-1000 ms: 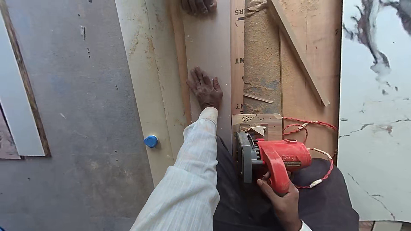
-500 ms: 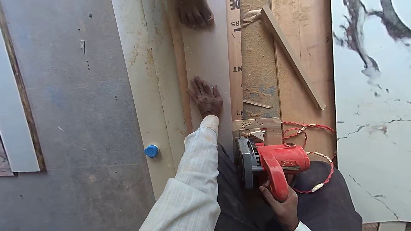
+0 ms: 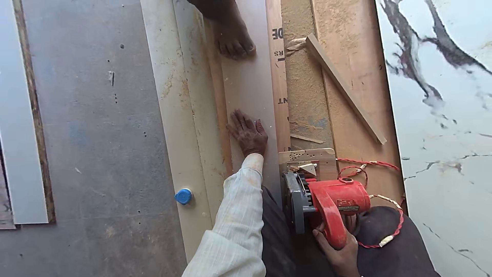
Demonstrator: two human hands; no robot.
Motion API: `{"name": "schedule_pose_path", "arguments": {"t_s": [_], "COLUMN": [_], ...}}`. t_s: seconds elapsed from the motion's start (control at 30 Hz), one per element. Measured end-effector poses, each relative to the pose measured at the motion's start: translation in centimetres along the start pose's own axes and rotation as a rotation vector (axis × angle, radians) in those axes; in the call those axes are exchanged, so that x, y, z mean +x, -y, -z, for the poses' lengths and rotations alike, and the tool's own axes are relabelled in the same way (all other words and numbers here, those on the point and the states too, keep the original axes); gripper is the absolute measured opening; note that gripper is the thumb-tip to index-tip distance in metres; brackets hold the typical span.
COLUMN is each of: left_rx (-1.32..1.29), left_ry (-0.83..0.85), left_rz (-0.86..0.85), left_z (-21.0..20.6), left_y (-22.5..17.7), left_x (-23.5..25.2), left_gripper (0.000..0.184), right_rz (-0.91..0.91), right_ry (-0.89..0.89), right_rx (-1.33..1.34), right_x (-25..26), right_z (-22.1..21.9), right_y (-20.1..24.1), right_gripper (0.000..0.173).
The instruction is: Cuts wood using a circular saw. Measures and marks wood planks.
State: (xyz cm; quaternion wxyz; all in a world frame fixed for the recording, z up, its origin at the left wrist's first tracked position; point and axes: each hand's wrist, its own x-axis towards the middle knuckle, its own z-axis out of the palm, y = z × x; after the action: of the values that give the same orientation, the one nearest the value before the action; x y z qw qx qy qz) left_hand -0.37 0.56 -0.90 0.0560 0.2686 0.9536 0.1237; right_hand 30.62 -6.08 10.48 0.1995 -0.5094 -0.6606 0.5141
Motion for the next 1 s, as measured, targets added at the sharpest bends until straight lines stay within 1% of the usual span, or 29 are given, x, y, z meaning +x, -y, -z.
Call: {"name": "schedule_pose_path", "arguments": {"t_s": [0.07,0.17,0.23,0.3,0.33,0.4,0.43,0.53,0.67,0.77,0.83,1.0], "left_rx": [-0.002,-0.006,-0.001,-0.003,-0.006,0.002,0.001,-0.012,0.0,0.0,-0.008,-0.018], "left_ry": [-0.023,-0.008,0.009,-0.008,-0.027,-0.036,-0.025,0.014,-0.017,0.035,-0.016,-0.028], "left_rz": [-0.007,-0.005,0.0,-0.003,-0.013,-0.031,-0.031,-0.008,-0.003,0.008,-0.002,-0.004], "left_z": [-0.1,0.2,0.3,0.1,0.0,-0.2,-0.3,-0.4,-0.6,-0.1,-0.1,-0.1], "left_y": [0.0,-0.1,-0.2,-0.1,0.0,0.2,0.2,0.3,0.3,0.2,0.0,-0.1], "left_x": [-0.1,-0.1,0.0,-0.1,-0.2,-0.3,-0.4,-0.5,-0.5,-0.5,-0.4,-0.4], "left_gripper": [0.062,0.062,0.062,0.061,0.06,0.06,0.061,0.061,0.064,0.064,0.063,0.061], "right_rz": [-0.005,-0.032,-0.034,-0.016,-0.026,-0.072,-0.065,0.004,-0.034,-0.019,0.002,0.002], "right_ry": [-0.004,0.0,0.006,0.003,0.004,0.012,0.003,-0.036,-0.056,-0.107,-0.126,-0.151], "right_rx": [-0.015,-0.041,-0.052,-0.051,-0.064,-0.126,-0.134,-0.109,-0.14,-0.138,-0.131,-0.151], "right_x": [0.3,0.8,1.1,1.5,2.0,3.4,3.8,4.3,6.2,7.9,9.1,12.2], "right_z": [-0.1,-0.1,-0.1,-0.3,-0.4,-0.4,-0.5,-1.2,-1.7,-2.6,-3.0,-3.8], "right_y": [0.5,1.3,1.0,0.2,0.9,4.1,4.5,1.8,3.3,3.7,3.6,4.6], "right_gripper": [0.038,0.034,0.032,0.032,0.032,0.034,0.035,0.032,0.035,0.039,0.038,0.034]}}
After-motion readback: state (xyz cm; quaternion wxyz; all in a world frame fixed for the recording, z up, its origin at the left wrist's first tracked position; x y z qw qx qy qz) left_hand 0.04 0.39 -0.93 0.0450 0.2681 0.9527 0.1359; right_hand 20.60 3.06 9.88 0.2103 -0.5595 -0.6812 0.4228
